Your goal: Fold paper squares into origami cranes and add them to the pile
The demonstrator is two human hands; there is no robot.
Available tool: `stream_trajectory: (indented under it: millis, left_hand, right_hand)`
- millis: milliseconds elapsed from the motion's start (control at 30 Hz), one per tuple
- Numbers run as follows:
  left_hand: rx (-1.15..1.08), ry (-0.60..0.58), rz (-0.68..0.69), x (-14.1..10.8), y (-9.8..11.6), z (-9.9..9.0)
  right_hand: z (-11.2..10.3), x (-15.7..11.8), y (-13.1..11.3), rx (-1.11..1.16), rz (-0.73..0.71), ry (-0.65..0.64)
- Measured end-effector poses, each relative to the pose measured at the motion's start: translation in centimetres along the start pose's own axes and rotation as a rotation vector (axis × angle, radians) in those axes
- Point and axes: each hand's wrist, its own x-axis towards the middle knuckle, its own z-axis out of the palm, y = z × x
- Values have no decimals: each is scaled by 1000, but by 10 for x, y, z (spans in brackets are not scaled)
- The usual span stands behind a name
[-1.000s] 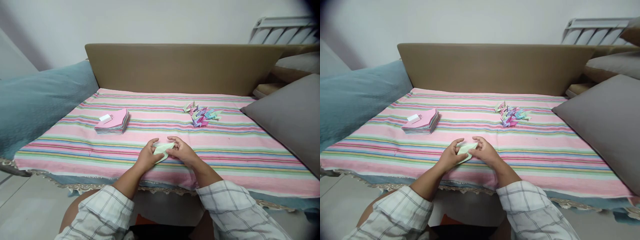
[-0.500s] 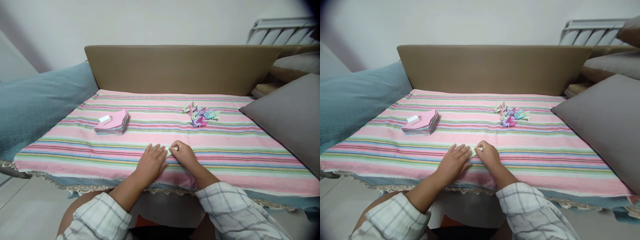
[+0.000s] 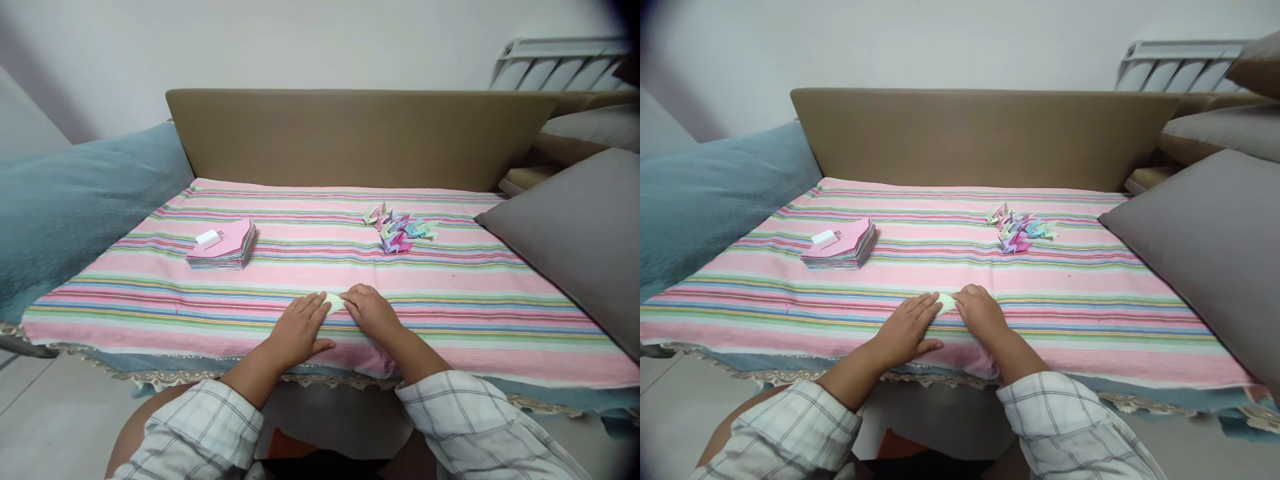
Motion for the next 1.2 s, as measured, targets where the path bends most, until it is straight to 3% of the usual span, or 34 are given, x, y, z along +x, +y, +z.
stream_trajectory:
  millis: [233,433,600,900,1200]
  left_hand:
    - [33,-24,1,-2,-2,4]
    - [63,-25,23,-3,-2,4]
    - [45,-83,30,-4,-6,4]
    - [-1,-100,45,-3,-10,3]
    - [12,-127,41,-2,-9,2]
  right_hand:
    - [-1,-7,2,-84,-58,14]
    - [-3,-11,-1,-57,-159,129]
    - [1,-18,-10,-112,-251,64]
    - [6,-22,-10,-202,-257,67]
    - [-1,-26,-12,-260,-144,57]
